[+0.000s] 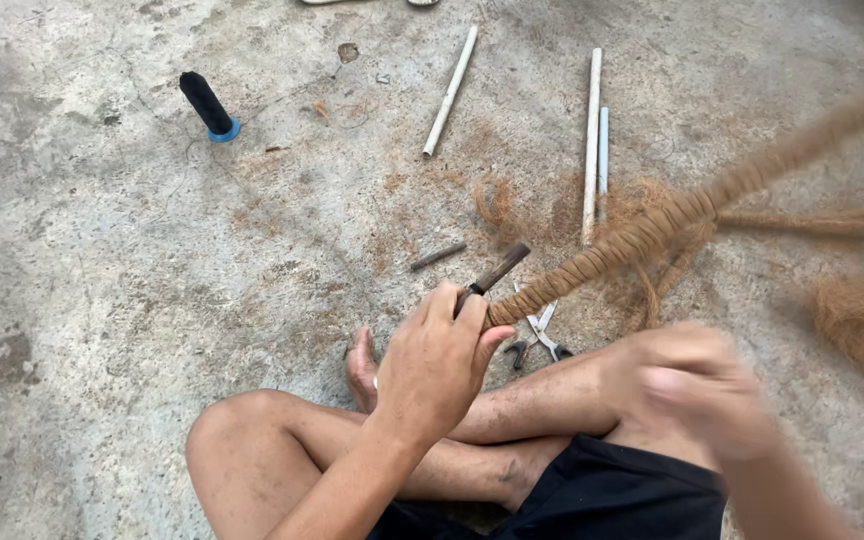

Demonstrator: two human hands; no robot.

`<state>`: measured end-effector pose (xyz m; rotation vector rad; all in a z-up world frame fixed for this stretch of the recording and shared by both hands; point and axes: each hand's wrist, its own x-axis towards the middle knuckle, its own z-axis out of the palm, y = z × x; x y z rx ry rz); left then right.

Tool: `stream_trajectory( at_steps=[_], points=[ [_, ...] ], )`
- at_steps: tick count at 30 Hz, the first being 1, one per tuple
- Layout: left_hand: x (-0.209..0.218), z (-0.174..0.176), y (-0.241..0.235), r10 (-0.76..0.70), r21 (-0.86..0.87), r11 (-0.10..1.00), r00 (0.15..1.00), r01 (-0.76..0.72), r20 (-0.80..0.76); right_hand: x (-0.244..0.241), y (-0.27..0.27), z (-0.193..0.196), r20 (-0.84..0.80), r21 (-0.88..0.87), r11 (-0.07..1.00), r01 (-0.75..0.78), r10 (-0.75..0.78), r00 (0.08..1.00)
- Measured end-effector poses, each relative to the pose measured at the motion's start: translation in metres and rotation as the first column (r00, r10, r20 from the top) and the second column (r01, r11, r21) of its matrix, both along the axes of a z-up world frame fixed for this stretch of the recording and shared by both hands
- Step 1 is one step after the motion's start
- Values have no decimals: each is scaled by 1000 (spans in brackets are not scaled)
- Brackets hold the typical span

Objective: The person wraps coconut fiber around a white PVC pipe and secures it with white tape using scissors.

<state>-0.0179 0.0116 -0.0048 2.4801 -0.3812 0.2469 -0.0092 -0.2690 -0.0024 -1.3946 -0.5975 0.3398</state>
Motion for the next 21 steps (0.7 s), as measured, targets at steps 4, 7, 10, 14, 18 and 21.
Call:
stream_trajectory(
  at_steps=[4,7,10,14,18,21],
  points=[
    [-8,-4,-19,1,-307,951,996,-29,-90,19,65,-77,-443,235,943,235,-111,890],
    [-4,-13,-32,-7,-450,893,999,-8,-32,24,88,-75,-431,356,918,172,-2,902],
    [-8,-28,-36,16,-477,879,998,15,62,16,100,-75,-397,456,872,176,22,917],
    [-4,-37,-40,-21,-487,873,997,-20,-78,20,107,-78,-343,644,754,125,140,929],
    [0,-35,-35,11,-551,832,994,-68,-107,27,114,-82,-403,468,833,296,-97,910],
    [-2,-36,-36,79,-468,844,924,-262,-374,26,121,-88,-475,317,814,488,-309,824]
  ],
)
